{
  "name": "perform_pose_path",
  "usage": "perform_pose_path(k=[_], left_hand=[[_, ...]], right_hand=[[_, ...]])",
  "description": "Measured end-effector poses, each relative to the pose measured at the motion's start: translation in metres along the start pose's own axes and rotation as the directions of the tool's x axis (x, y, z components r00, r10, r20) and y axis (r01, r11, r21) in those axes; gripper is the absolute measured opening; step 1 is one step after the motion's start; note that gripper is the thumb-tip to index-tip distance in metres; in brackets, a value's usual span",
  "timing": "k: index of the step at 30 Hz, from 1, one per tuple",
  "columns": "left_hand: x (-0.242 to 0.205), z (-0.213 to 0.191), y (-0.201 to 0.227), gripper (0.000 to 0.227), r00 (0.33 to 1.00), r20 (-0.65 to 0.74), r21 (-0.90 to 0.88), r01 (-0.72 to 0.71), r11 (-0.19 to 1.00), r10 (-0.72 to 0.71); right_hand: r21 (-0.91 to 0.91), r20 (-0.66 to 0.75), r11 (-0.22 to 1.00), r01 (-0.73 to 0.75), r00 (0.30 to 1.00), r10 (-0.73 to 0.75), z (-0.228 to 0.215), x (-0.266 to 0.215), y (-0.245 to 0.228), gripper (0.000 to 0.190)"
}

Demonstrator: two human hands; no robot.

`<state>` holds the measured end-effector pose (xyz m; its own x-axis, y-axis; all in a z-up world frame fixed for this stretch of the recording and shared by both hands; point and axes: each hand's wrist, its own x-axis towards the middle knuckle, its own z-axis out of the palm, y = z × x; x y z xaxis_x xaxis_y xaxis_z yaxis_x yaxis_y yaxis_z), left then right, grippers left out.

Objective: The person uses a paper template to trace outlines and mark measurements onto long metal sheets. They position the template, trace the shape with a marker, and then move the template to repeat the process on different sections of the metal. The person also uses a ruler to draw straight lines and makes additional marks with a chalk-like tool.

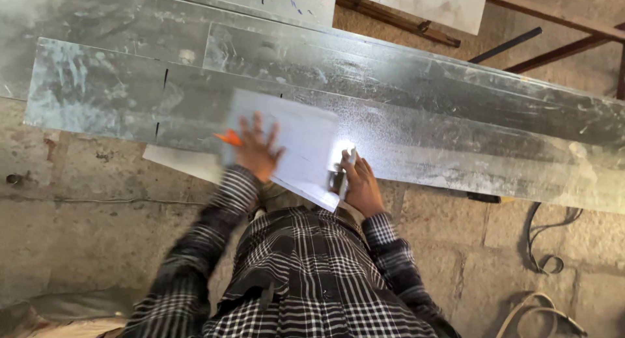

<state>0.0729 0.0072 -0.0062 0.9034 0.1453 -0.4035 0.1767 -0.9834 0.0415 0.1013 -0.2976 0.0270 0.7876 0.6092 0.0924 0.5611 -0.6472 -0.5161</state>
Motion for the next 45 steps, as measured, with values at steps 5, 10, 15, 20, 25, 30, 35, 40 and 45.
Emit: perform_pose_path(k=[5, 10, 15, 20, 25, 30, 35, 40, 45], left_hand=[[-0.012, -0.014, 0.1, 0.093, 1.0, -0.001, -0.163, -0.031, 0.986, 0.031], [-0.006, 0.006, 0.044, 0.099, 0.894, -0.338, -0.32, -0.404, 0.857, 0.296], [-0.038, 0.01, -0.046, 0.124, 0.904, -0.303, -0.162, -0.361, 0.918, 0.302], [-0.03, 0.015, -0.038, 0.121, 0.861, -0.349, -0.314, -0.479, 0.819, 0.37], [-0.022, 0.002, -0.013, 0.121, 0.858, -0.265, -0.279, -0.505, 0.817, 0.44], [-0.017, 0.01, -0.03, 0.124, 0.823, -0.438, -0.321, -0.519, 0.792, 0.362], [-0.009, 0.02, -0.043, 0.125, 0.821, -0.46, -0.338, -0.515, 0.788, 0.339], [-0.006, 0.021, -0.045, 0.128, 0.828, -0.461, -0.385, -0.512, 0.768, 0.32], [-0.005, 0.026, -0.045, 0.131, 0.806, -0.504, -0.39, -0.533, 0.751, 0.31]], right_hand=[[-0.086, 0.114, 0.994, -0.073, 0.99, 0.082, -0.031, -0.035, 0.056, 0.062], [-0.078, 0.108, 0.996, -0.03, 0.993, 0.038, -0.042, -0.032, 0.064, 0.08], [-0.136, 0.034, 0.991, 0.005, 0.999, 0.0, -0.023, -0.03, 0.048, 0.071], [-0.171, -0.016, 0.985, -0.019, 1.0, 0.017, -0.025, -0.038, 0.063, 0.049], [-0.152, -0.119, 0.987, -0.058, 0.992, 0.04, -0.046, -0.035, 0.079, 0.036], [-0.107, -0.108, 0.994, -0.001, 0.994, -0.011, -0.046, -0.024, 0.073, 0.05], [-0.14, -0.132, 0.99, 0.03, 0.99, -0.049, -0.032, -0.022, 0.083, 0.048], [-0.166, -0.07, 0.982, -0.096, 0.994, 0.086, -0.027, -0.022, 0.085, 0.087], [-0.129, -0.069, 0.989, -0.073, 0.996, 0.065, -0.031, -0.02, 0.079, 0.094]])
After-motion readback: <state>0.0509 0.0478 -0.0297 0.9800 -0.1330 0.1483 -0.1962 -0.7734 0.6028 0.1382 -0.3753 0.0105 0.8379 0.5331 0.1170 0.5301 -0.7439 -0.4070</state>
